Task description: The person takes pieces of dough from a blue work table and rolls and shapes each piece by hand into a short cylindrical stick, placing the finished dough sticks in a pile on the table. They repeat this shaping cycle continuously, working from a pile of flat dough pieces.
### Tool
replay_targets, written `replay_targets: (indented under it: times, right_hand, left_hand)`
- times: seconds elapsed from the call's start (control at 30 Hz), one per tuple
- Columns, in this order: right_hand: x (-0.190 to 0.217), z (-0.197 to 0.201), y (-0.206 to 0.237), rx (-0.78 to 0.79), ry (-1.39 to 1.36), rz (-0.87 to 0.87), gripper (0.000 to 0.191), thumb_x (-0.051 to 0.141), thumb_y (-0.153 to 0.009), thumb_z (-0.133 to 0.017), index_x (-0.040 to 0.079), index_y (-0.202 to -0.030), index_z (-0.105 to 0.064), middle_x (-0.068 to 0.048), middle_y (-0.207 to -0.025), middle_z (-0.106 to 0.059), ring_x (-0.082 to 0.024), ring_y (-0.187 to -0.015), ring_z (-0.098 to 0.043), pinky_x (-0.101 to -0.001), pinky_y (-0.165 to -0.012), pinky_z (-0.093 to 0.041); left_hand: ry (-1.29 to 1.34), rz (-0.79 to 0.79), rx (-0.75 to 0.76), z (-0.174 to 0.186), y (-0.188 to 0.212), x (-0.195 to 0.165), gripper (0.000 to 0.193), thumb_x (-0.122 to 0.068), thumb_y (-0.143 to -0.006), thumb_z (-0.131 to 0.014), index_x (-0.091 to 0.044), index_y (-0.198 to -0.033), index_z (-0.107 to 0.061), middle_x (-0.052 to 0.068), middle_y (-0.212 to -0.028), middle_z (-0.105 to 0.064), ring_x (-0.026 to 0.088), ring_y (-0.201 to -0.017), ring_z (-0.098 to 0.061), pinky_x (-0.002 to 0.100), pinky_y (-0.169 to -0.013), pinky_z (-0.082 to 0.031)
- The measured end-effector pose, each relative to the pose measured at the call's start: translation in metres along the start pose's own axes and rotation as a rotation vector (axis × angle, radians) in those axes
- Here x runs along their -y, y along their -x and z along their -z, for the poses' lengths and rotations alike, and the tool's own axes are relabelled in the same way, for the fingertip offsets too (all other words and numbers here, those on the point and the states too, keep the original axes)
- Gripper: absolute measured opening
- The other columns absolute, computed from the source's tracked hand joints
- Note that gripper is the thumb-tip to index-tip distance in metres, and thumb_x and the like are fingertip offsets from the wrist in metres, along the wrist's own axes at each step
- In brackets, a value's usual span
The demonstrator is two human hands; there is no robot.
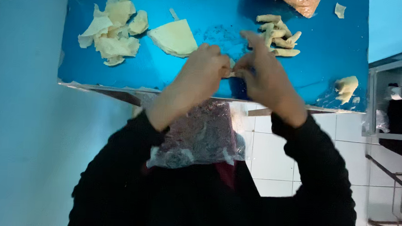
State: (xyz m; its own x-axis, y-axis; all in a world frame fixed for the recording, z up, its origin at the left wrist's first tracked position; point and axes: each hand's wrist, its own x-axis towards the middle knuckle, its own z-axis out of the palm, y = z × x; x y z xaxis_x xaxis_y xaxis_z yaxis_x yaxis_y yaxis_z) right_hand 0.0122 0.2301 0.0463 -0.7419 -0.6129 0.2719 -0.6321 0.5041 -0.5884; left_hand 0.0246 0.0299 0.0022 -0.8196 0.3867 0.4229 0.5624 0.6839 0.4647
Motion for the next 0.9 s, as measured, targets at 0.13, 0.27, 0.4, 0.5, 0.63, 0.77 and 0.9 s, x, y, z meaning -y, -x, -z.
replay_targets:
  times: [0.13,0.27,0.4,0.5,0.63,0.77,0.9]
  right_hand:
    - [0.002,0.008,-0.012,0.082,-0.218,-0.056,0.08,-0.012,-0.092,-0.068,0.008,-0.158,-0.027,-0.015,-0.1,-0.069,-0.028,-0.092,-0.071,-0.0402,-0.082,-0.057]
    - [0.012,-0.003,0.003,-0.029,0.027,0.008,0.073,-0.011,-0.093,-0.068,0.008,-0.154,-0.033,-0.014,-0.102,-0.071,-0.03,-0.098,-0.072,-0.0416,-0.082,-0.057]
    - [0.009,-0.012,0.015,-0.112,0.119,0.089,0.068,-0.009,-0.094,-0.07,0.005,-0.152,-0.036,-0.016,-0.106,-0.07,-0.036,-0.102,-0.07,-0.0436,-0.084,-0.055]
    - [0.002,-0.016,0.016,-0.146,0.243,0.124,0.061,-0.004,-0.097,-0.07,0.004,-0.148,-0.039,-0.016,-0.107,-0.071,-0.036,-0.101,-0.069,-0.0453,-0.084,-0.055]
    - [0.003,-0.021,0.021,-0.209,0.476,0.292,0.057,-0.007,-0.099,-0.065,0.002,-0.149,-0.04,-0.02,-0.118,-0.071,-0.033,-0.109,-0.071,-0.0426,-0.093,-0.057]
    - [0.013,-0.027,0.03,-0.152,0.519,0.111,0.066,-0.012,-0.088,-0.061,-0.003,-0.149,-0.039,-0.022,-0.136,-0.065,-0.036,-0.13,-0.061,-0.0482,-0.11,-0.047]
    - [0.017,-0.026,0.02,-0.078,0.604,0.061,0.072,-0.009,-0.085,-0.06,-0.008,-0.152,-0.033,-0.025,-0.152,-0.053,-0.042,-0.149,-0.041,-0.0618,-0.122,-0.02]
  left_hand:
    - [0.209,0.079,0.086,0.012,-0.014,0.012,0.008,-0.011,-0.091,-0.071,-0.004,-0.09,-0.069,0.015,-0.08,-0.07,0.038,-0.076,-0.07,0.051,-0.068,-0.054]
    - [-0.084,0.05,-0.044,0.005,0.005,-0.004,0.011,-0.01,-0.095,-0.07,-0.001,-0.098,-0.066,0.017,-0.082,-0.068,0.039,-0.079,-0.069,0.051,-0.065,-0.053]
    - [-0.229,-0.117,-0.103,0.001,0.024,-0.011,0.016,-0.006,-0.084,-0.067,-0.005,-0.099,-0.066,0.01,-0.091,-0.066,0.029,-0.093,-0.067,0.039,-0.071,-0.057]
    - [-0.394,-0.159,-0.07,0.002,0.023,-0.012,0.014,-0.009,-0.083,-0.068,-0.006,-0.096,-0.066,0.008,-0.09,-0.062,0.024,-0.094,-0.063,0.035,-0.076,-0.056]
    - [-0.567,-0.121,0.019,0.006,0.031,-0.028,0.018,-0.015,-0.089,-0.069,-0.002,-0.101,-0.069,0.009,-0.096,-0.061,0.025,-0.1,-0.059,0.037,-0.087,-0.05]
    - [-0.733,-0.058,0.018,0.005,0.027,-0.039,0.046,-0.037,-0.095,-0.065,0.002,-0.12,-0.069,0.014,-0.125,-0.062,0.028,-0.125,-0.051,0.05,-0.115,-0.036]
    - [-0.625,0.103,-0.044,0.004,0.006,-0.031,0.074,-0.053,-0.093,-0.063,0.001,-0.144,-0.054,0.017,-0.143,-0.054,0.033,-0.138,-0.042,0.063,-0.118,-0.023]
